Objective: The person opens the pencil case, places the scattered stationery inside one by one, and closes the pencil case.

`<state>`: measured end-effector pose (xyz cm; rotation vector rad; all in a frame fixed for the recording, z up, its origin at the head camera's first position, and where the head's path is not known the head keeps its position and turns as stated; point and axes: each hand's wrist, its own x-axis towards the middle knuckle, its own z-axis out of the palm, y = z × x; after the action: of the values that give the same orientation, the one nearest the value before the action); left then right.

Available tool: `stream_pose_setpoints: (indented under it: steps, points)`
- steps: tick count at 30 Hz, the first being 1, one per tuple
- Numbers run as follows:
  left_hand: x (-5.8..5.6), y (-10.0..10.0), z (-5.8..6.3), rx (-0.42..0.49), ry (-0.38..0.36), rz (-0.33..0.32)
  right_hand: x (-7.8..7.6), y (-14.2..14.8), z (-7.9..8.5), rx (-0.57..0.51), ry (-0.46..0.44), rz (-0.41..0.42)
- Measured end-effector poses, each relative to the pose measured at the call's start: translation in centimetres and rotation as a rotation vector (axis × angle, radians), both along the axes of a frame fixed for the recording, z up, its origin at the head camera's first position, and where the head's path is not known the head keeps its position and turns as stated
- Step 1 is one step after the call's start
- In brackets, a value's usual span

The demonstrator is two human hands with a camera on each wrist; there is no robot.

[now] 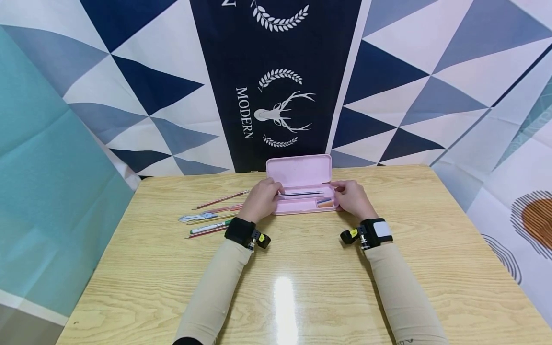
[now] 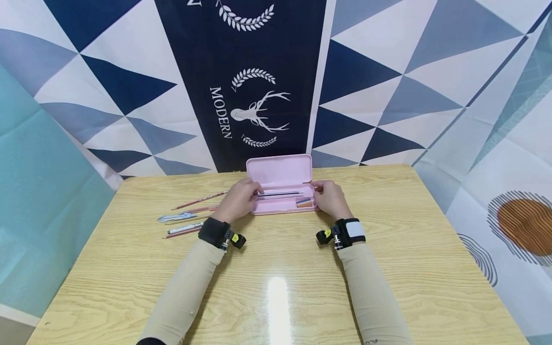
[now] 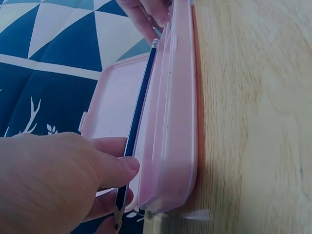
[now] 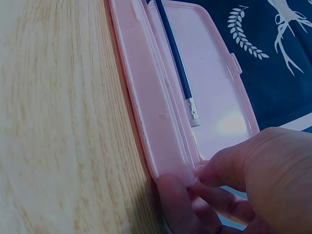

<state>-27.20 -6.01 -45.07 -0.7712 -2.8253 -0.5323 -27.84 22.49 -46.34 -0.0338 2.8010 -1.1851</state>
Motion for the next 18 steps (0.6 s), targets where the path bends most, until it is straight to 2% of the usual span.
stream_pose_setpoints:
  steps: [13,18]
  points:
    - [-0.2,1.1,0.0,-0.073,0.017,-0.024,0.1,0.1,-0.1,-0.002,0.001,0.006]
    - [-0.3,1.4,-0.3,-0.050,0.048,-0.045,0.0,0.1,-0.1,-0.001,0.003,0.006]
